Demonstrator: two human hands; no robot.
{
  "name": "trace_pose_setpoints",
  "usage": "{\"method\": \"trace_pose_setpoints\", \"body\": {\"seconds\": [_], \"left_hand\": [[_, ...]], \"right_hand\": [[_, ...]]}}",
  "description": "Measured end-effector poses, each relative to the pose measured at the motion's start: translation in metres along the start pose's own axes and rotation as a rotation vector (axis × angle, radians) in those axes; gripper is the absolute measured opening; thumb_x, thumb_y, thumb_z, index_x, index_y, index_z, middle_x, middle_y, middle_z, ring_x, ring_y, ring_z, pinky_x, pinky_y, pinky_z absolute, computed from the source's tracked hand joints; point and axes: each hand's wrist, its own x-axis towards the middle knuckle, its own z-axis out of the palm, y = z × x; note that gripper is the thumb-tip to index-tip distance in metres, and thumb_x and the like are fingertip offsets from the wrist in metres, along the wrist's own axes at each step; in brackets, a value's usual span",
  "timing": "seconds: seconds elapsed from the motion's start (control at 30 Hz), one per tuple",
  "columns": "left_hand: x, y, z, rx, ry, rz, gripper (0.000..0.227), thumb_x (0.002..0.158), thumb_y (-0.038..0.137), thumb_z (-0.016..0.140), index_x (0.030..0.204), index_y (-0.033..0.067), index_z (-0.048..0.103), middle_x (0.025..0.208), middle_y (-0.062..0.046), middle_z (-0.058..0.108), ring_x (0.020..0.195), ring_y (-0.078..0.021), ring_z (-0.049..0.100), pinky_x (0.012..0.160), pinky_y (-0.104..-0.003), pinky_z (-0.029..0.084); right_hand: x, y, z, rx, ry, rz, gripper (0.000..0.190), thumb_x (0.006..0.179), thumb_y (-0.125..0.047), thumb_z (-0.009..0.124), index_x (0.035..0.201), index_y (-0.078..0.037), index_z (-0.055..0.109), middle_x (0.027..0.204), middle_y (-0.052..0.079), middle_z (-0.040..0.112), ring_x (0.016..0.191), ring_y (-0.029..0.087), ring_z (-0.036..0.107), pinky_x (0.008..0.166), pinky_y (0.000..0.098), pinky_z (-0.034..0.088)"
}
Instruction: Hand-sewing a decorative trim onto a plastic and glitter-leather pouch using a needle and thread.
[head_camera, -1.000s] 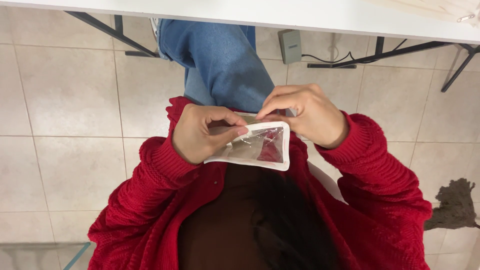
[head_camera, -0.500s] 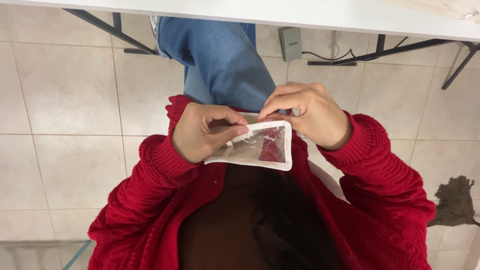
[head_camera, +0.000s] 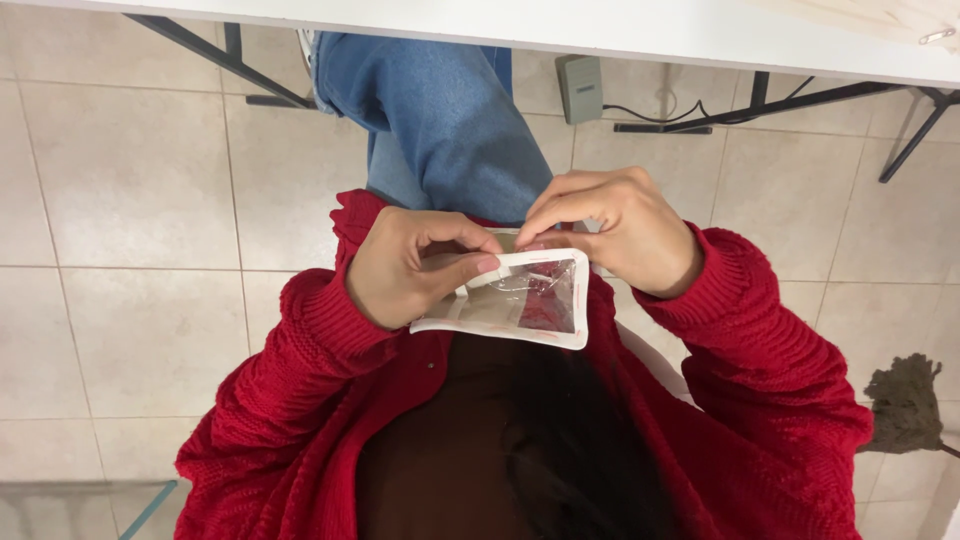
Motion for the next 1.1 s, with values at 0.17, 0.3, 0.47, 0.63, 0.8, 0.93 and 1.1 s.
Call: {"method": "trace_pose_setpoints", "body": {"seconds": [0.17,0.3,0.47,0.63,0.8,0.93,1.1], "left_hand": [[-0.001,0.0,0.001,-0.009,-0.022,0.0,0.007,0.087,0.006,0.077,0.094,0.0084,0.08,0.078,-0.009,0.077,0.08,-0.0158,0.073,0.08,-0.033,0.06],[0.0,0.004,0.001,0.016,-0.027,0.009,0.008,0.086,0.006,0.078,0.093,0.0078,0.079,0.076,-0.009,0.076,0.077,-0.0166,0.073,0.077,-0.033,0.06],[-0.001,0.01,0.004,0.077,0.014,0.004,0.007,0.085,0.007,0.077,0.091,0.0081,0.078,0.075,-0.01,0.076,0.076,-0.0188,0.075,0.074,-0.033,0.061],[0.0,0.015,0.001,0.142,0.053,0.019,0.008,0.081,0.007,0.078,0.089,0.0077,0.078,0.073,-0.009,0.075,0.074,-0.0216,0.076,0.072,-0.033,0.06],[0.001,0.019,-0.001,0.131,0.064,0.029,0.006,0.081,0.006,0.077,0.086,0.0078,0.078,0.071,-0.007,0.075,0.073,-0.0202,0.076,0.072,-0.031,0.06],[-0.001,0.026,-0.005,0.134,0.087,0.075,0.004,0.082,0.008,0.078,0.086,0.0073,0.078,0.071,-0.009,0.075,0.074,-0.0213,0.076,0.072,-0.03,0.059],[-0.004,0.042,-0.001,0.107,0.085,0.048,0.003,0.081,-0.003,0.076,0.084,-0.0042,0.077,0.069,-0.003,0.072,0.051,-0.0033,0.05,0.046,-0.016,0.039]], "right_hand": [[0.0,0.01,0.007,0.038,0.037,-0.115,0.009,0.087,-0.005,0.078,0.09,-0.012,0.081,0.086,0.006,0.075,0.077,0.018,0.068,0.068,0.0294,0.056],[0.001,0.008,0.008,0.059,0.035,-0.136,0.008,0.087,-0.006,0.078,0.089,-0.012,0.081,0.084,0.006,0.075,0.075,0.018,0.068,0.067,0.0291,0.055],[0.0,0.008,0.008,0.078,0.043,-0.194,0.006,0.087,-0.004,0.077,0.088,-0.009,0.081,0.083,0.008,0.075,0.077,0.02,0.071,0.071,0.0316,0.058],[0.002,0.014,0.007,0.115,0.047,-0.221,0.008,0.084,-0.002,0.079,0.09,-0.007,0.081,0.083,0.01,0.077,0.077,0.022,0.073,0.071,0.0327,0.059],[0.004,0.02,0.004,0.194,0.014,-0.215,0.009,0.083,-0.001,0.079,0.091,-0.006,0.08,0.084,0.011,0.078,0.077,0.022,0.075,0.071,0.0334,0.06],[0.005,0.002,-0.014,0.029,0.135,-0.238,0.006,0.093,-0.003,0.074,0.098,-0.004,0.077,0.087,0.011,0.075,0.078,0.022,0.071,0.075,0.0351,0.058],[0.004,-0.054,-0.003,-0.379,0.076,-0.47,0.022,0.077,-0.014,0.087,0.097,-0.007,0.08,0.1,0.007,0.077,0.093,0.019,0.061,0.086,0.0307,0.049]]}}
